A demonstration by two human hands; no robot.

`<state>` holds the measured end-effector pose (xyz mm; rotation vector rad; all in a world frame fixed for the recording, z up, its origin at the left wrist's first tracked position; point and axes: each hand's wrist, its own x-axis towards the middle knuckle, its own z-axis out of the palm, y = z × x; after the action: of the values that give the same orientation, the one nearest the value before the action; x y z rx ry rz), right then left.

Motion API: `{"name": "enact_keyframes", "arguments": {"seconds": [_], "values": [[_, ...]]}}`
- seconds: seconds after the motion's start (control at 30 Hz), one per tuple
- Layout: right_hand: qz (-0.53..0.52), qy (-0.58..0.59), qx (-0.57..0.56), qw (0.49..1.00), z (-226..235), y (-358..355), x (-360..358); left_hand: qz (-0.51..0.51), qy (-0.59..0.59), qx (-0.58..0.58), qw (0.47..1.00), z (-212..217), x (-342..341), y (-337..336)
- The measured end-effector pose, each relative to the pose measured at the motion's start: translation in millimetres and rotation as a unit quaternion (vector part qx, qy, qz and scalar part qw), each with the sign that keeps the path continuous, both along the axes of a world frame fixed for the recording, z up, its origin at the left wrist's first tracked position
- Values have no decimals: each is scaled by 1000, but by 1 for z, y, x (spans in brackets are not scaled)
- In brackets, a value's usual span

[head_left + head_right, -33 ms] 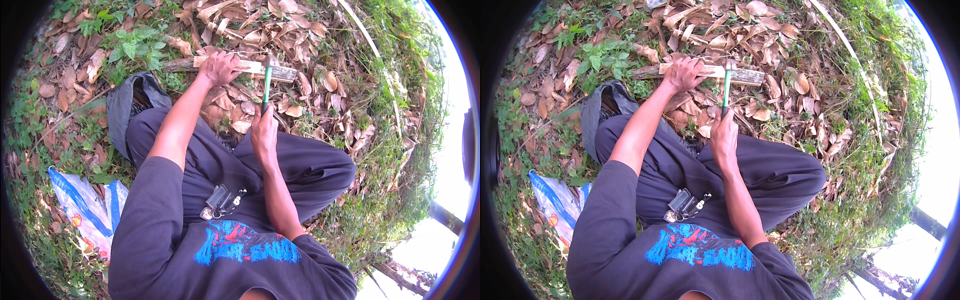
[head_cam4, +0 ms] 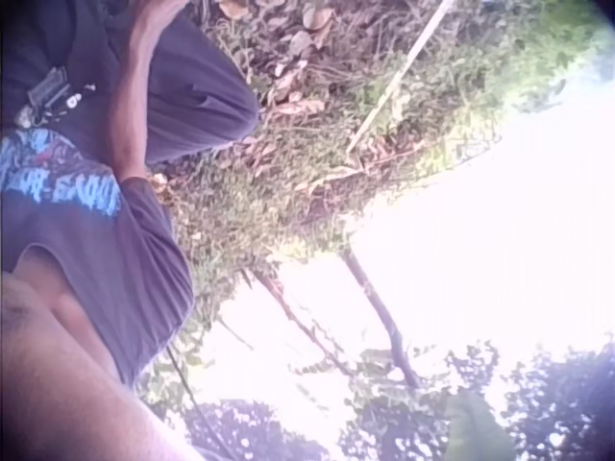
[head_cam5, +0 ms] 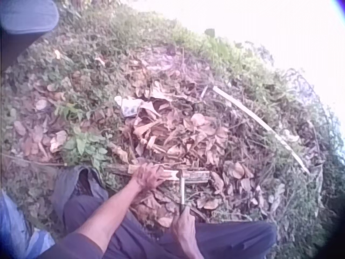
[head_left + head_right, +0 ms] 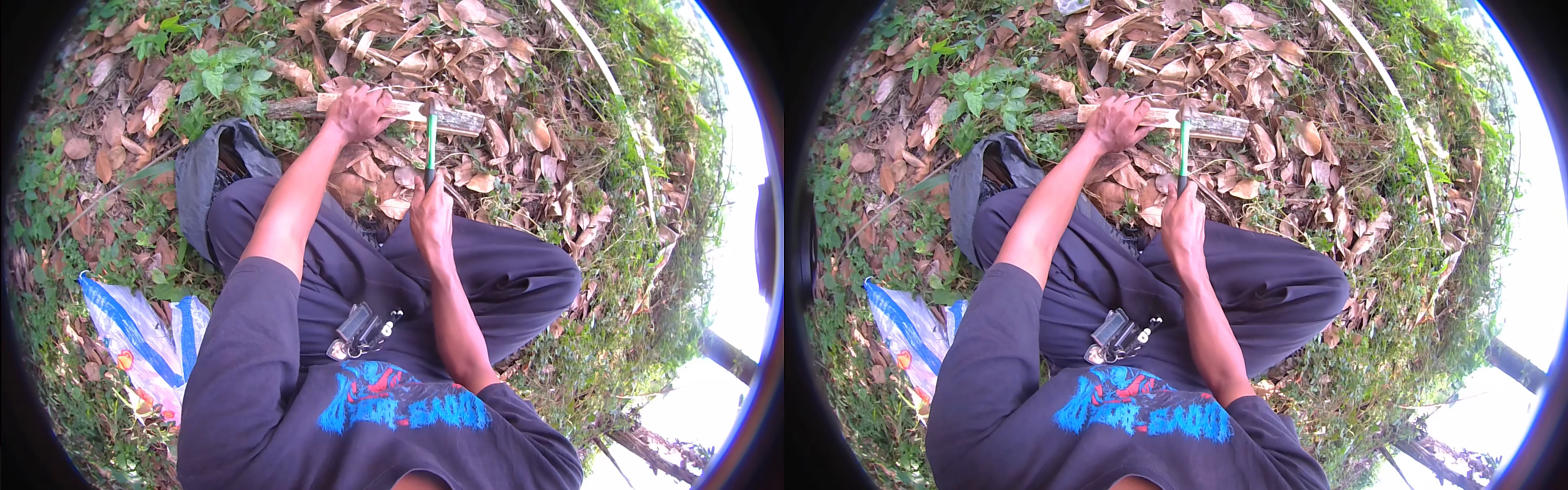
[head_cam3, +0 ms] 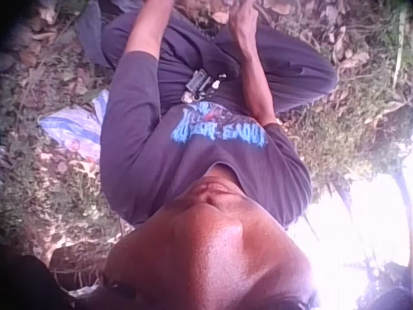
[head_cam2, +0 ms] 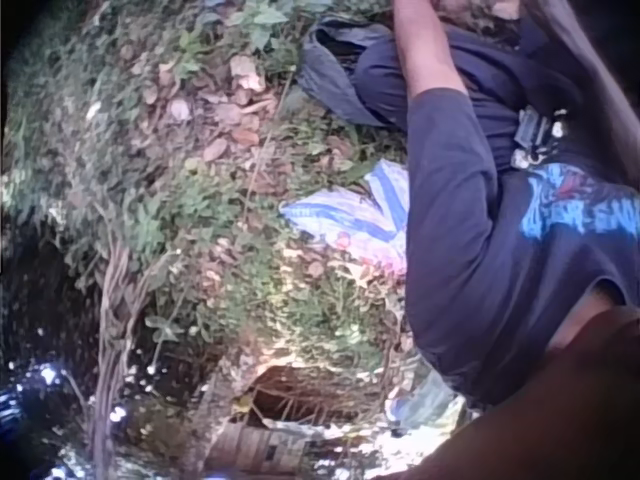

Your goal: The person sits on the ground and uses a hammer to repeatedly strike a piece of wood, splitting it into smaller sections. The person holds the wood with one hand and swings the hammer with the other to drive the split through the material.

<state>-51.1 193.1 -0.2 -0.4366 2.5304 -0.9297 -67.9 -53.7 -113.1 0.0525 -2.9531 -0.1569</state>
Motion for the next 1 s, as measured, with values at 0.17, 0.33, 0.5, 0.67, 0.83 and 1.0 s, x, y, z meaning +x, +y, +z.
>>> {"name": "enact_keyframes", "arguments": {"seconds": [0.17,0.33,0.5,0.67,0.83,1.0], "values": [[-9,39,-26,999,31,-3,-1,4,15,14,1000,4,0,-2],[6,38,-26,999,23,-8,0,12,-20,-8,1000,0,1,-3],[17,33,9,999,4,-2,-5,6,-17,-3,1000,6,-1,-1],[-16,53,-31,998,38,-4,-2,20,-42,16,999,2,1,-2],[20,58,17,998,-9,5,-5,2,-2,-1,1000,3,-2,0],[4,17,14,1000,29,0,-4,13,-44,17,999,4,1,-1]]}}
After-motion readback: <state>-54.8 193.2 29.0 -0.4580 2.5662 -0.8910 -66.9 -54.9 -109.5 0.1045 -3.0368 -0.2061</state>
